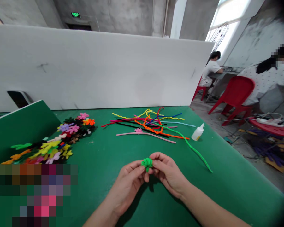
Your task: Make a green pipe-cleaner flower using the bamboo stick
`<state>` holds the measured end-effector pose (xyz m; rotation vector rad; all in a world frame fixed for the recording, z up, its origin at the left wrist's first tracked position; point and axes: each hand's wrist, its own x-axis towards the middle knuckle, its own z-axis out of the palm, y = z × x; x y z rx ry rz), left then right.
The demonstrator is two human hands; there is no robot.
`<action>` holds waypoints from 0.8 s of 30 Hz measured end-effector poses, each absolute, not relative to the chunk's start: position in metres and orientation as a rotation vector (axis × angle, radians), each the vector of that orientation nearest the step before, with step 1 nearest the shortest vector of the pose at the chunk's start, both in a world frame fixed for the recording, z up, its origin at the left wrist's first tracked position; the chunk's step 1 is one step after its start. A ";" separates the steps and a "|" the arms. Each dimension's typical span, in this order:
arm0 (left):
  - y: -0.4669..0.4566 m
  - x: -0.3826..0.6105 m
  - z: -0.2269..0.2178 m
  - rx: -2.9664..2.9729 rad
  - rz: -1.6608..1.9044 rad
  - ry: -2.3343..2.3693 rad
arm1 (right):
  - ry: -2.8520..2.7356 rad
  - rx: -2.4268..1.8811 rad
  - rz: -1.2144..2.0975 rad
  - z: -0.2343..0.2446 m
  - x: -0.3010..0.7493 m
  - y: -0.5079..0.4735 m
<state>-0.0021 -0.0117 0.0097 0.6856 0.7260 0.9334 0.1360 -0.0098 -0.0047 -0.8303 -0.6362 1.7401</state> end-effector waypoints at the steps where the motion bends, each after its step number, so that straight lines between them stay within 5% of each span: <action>1: -0.011 -0.002 0.009 0.677 0.933 0.721 | -0.624 -0.822 1.745 -0.005 0.136 -0.010; 16: -0.010 -0.003 0.007 0.639 0.938 0.666 | -0.468 -0.714 1.903 -0.004 0.135 -0.011; 24: -0.012 -0.003 0.007 0.863 0.942 0.784 | -0.743 -0.915 1.630 -0.004 0.135 -0.009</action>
